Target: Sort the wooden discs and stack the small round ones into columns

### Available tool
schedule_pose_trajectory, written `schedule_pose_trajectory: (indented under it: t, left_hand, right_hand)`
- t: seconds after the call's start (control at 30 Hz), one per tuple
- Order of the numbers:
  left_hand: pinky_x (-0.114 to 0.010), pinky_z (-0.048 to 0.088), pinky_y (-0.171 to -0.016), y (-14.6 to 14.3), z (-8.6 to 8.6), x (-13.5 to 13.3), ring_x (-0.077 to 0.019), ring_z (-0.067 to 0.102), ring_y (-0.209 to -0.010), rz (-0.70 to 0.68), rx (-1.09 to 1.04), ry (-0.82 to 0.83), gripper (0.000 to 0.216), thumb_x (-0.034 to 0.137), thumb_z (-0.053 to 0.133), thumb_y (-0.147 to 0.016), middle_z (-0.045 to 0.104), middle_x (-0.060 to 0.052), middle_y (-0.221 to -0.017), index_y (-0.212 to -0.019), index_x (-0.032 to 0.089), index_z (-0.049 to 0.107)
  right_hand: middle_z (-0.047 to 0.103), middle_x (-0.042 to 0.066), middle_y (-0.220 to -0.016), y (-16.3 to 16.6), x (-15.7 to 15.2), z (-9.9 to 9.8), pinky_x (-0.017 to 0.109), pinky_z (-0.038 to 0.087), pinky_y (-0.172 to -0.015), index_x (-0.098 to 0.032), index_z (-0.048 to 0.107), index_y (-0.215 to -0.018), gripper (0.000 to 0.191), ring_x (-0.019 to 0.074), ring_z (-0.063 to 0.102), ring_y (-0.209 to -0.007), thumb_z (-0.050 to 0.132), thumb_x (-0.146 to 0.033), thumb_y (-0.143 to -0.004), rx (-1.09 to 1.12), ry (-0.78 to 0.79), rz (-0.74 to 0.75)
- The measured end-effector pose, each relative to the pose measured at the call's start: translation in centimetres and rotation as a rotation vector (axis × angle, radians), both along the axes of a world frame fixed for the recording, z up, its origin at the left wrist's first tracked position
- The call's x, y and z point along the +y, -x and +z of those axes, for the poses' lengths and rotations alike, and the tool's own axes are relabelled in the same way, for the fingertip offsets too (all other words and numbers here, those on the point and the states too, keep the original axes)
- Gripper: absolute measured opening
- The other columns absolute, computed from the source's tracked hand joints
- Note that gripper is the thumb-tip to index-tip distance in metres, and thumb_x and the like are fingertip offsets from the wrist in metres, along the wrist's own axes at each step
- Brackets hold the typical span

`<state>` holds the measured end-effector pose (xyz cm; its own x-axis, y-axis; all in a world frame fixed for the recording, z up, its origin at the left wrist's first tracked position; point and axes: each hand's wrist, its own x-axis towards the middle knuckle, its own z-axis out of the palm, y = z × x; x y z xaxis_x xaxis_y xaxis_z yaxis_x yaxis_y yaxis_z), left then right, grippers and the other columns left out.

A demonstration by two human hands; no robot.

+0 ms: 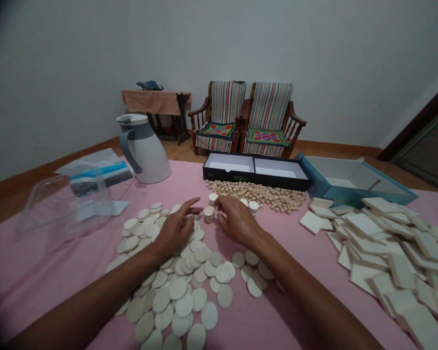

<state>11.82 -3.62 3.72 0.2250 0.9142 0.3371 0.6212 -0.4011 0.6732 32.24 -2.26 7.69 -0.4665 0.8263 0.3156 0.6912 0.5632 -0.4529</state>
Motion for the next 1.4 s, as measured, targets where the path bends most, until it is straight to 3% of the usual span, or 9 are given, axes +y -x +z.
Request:
schedule_pose_trajectory:
  t: [0.1,0.2,0.57,0.7,0.8,0.97,1.13,1.3,1.4]
  left_hand:
    - [-0.034,0.051,-0.085,-0.1,0.2,0.0,-0.018,0.067,-0.098,0.0,0.007,-0.007,0.053,0.008,0.04,-0.083,0.07,-0.005,-0.11,-0.134,0.022,0.04]
    - [-0.032,0.051,-0.084,-0.1,0.2,0.0,-0.0175,0.067,-0.096,-0.002,0.016,-0.009,0.052,0.008,0.039,-0.083,0.07,-0.005,-0.109,-0.134,0.021,0.041]
    - [-0.031,0.053,-0.079,0.0,0.3,0.1,-0.0175,0.068,-0.092,0.029,-0.013,-0.011,0.052,0.01,0.043,-0.081,0.07,-0.006,-0.107,-0.132,0.022,0.042]
    - [-0.031,0.053,-0.08,0.1,0.1,0.2,-0.0173,0.068,-0.093,0.039,-0.029,-0.017,0.053,0.01,0.045,-0.08,0.07,-0.006,-0.108,-0.132,0.022,0.042]
    - [-0.033,0.053,-0.083,0.1,0.0,0.3,-0.0169,0.067,-0.094,0.041,-0.042,-0.025,0.053,0.009,0.046,-0.08,0.07,-0.006,-0.106,-0.131,0.022,0.042]
    - [-0.035,0.051,-0.088,0.2,-0.1,0.3,-0.0168,0.066,-0.097,0.038,-0.058,-0.021,0.049,0.011,0.047,-0.08,0.07,-0.006,-0.105,-0.128,0.021,0.045]
    - [-0.035,0.051,-0.088,0.2,-0.2,0.3,-0.0169,0.066,-0.097,0.035,-0.055,-0.028,0.047,0.012,0.048,-0.081,0.07,-0.005,-0.104,-0.127,0.022,0.046]
    - [-0.034,0.052,-0.087,0.2,-0.1,0.3,-0.017,0.067,-0.096,0.043,-0.045,-0.015,0.046,0.011,0.048,-0.08,0.071,-0.005,-0.103,-0.124,0.022,0.048]
    - [-0.035,0.052,-0.087,0.2,0.0,0.3,-0.0172,0.067,-0.096,0.045,-0.036,-0.009,0.045,0.011,0.049,-0.08,0.071,-0.005,-0.103,-0.124,0.021,0.048]
  right_hand:
    - [0.06,0.004,-0.084,-2.3,-2.3,0.9,0.026,0.036,-0.067,-0.017,0.058,-0.091,0.02,0.0159,0.052,-0.076,0.051,-0.008,-0.075,-0.161,0.21,0.043]
    - [0.061,0.006,-0.094,-3.9,-4.5,1.0,0.027,0.036,-0.07,-0.018,0.059,-0.096,0.026,0.0178,0.053,-0.084,0.056,-0.009,-0.071,-0.308,0.334,0.119]
    - [0.059,0.008,-0.091,-2.7,-6.4,-0.8,0.029,0.03,-0.064,-0.017,0.059,-0.089,0.019,0.0186,0.052,-0.076,0.053,-0.011,-0.072,-0.495,0.25,0.047]
    - [0.057,0.008,-0.092,-2.1,-5.1,-0.6,0.029,0.031,-0.063,-0.017,0.056,-0.088,0.015,0.0185,0.052,-0.077,0.053,-0.014,-0.073,-0.44,0.212,0.033]
    - [0.056,0.01,-0.098,-1.4,-2.9,-0.6,0.029,0.036,-0.071,-0.015,0.054,-0.097,0.02,0.02,0.051,-0.088,0.05,-0.015,-0.078,-0.331,0.1,-0.015]
    - [0.057,0.012,-0.101,0.0,-0.1,-2.6,0.033,0.037,-0.078,-0.014,0.049,-0.107,0.026,0.0219,0.05,-0.092,0.046,-0.013,-0.081,-0.258,-0.01,-0.051]
    - [0.057,0.012,-0.106,0.7,-0.1,-3.9,0.035,0.038,-0.081,-0.015,0.046,-0.115,0.032,0.0216,0.05,-0.095,0.04,-0.011,-0.084,-0.123,-0.062,-0.021]
    - [0.059,0.01,-0.098,-0.3,-1.4,-2.2,0.03,0.038,-0.073,-0.015,0.053,-0.099,0.027,0.0196,0.052,-0.087,0.042,-0.004,-0.077,-0.123,0.053,-0.086]
    - [0.06,0.006,-0.087,-1.1,-2.6,-1.3,0.026,0.036,-0.065,-0.016,0.057,-0.091,0.021,0.0164,0.052,-0.077,0.046,-0.006,-0.076,-0.122,0.218,-0.005]
